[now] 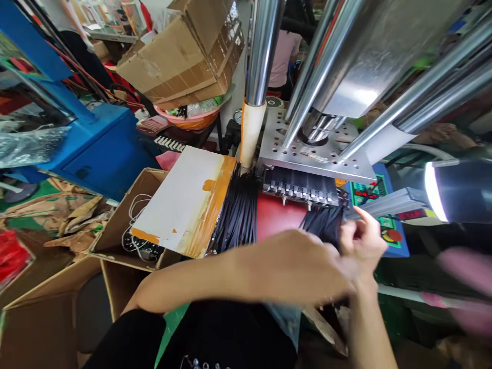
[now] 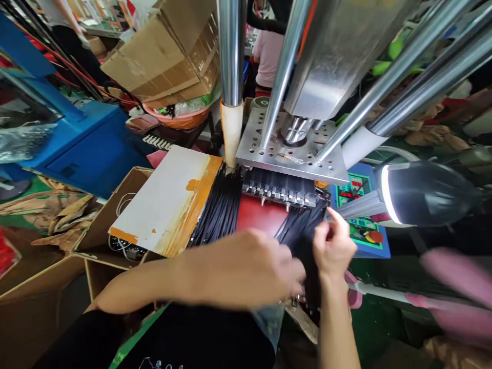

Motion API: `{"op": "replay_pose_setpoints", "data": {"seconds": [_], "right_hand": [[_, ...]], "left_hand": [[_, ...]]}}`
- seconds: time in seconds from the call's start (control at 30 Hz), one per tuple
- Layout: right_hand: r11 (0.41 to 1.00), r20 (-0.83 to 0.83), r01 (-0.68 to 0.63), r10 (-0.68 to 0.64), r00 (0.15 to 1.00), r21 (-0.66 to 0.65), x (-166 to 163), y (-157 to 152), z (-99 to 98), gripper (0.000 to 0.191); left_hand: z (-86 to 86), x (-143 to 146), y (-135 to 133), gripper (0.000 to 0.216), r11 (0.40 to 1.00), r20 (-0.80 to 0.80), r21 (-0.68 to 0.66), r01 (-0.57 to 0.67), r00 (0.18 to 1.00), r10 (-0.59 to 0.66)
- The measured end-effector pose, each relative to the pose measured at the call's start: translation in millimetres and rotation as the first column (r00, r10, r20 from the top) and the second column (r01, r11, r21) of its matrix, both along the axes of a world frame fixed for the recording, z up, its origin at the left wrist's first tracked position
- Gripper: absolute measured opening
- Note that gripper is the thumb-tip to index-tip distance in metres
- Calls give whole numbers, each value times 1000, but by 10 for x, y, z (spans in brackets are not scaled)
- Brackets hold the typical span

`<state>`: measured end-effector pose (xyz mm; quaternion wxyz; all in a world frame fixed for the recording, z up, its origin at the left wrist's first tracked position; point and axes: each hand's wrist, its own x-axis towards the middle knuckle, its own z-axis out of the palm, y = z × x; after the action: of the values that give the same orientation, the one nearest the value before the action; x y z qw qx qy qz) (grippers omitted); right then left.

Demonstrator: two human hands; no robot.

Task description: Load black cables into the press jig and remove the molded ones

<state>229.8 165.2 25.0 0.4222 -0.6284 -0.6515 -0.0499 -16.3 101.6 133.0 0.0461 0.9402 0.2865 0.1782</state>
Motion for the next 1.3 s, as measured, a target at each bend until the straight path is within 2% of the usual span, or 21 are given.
{"op": "replay_pose_setpoints", "data": {"seconds": [0.03,0.1,0.2,0.3,0.37,0.43,0.57,0.8,0.93,1.03,1.13,1.2,1.3], "right_hand": [[999,-17,43,-43,999,10,78,-15,-58,54],[993,-69,119,-118,991,19,209,-31,-197,55],[978,-148,209,-205,968,12,318,-20,-409,54],[968,-186,250,-245,952,5,348,12,-531,53],[964,-199,266,-258,945,13,353,36,-557,56],[962,-214,271,-262,941,15,357,56,-561,56],[974,-250,225,-215,944,12,371,72,-569,55],[982,-164,180,-186,969,-48,394,18,-598,50],[987,-120,158,-158,980,-12,330,-30,-548,46],[998,-30,-39,41,999,44,173,8,-357,43],[963,108,-268,264,958,18,-27,175,-67,41],[938,206,-345,346,915,-45,-132,334,109,46],[917,329,-380,399,856,-124,-202,553,263,62]], "left_hand": [[-41,-111,126,31,999,1,-22,-32,999,32],[-228,-362,399,36,986,-5,-76,-151,989,151],[-661,-711,717,38,947,-21,-114,-300,954,300],[-1043,-915,844,42,918,6,-124,-376,925,379],[-1199,-970,860,43,902,41,-137,-410,907,419],[-1284,-990,863,45,886,81,-153,-438,888,453],[-1347,-1015,901,45,847,146,-191,-495,839,524],[-1369,-1146,975,46,762,231,-260,-593,728,645],[-1364,-1186,1014,46,744,273,-291,-602,693,668],[-1366,-1190,1043,47,736,292,-308,-603,676,676],[-1367,-1190,1057,48,726,298,-320,-608,663,687],[-1363,-1191,1060,48,722,302,-325,-610,657,691],[-1358,-1190,1065,48,725,314,-328,-605,654,688]]}}
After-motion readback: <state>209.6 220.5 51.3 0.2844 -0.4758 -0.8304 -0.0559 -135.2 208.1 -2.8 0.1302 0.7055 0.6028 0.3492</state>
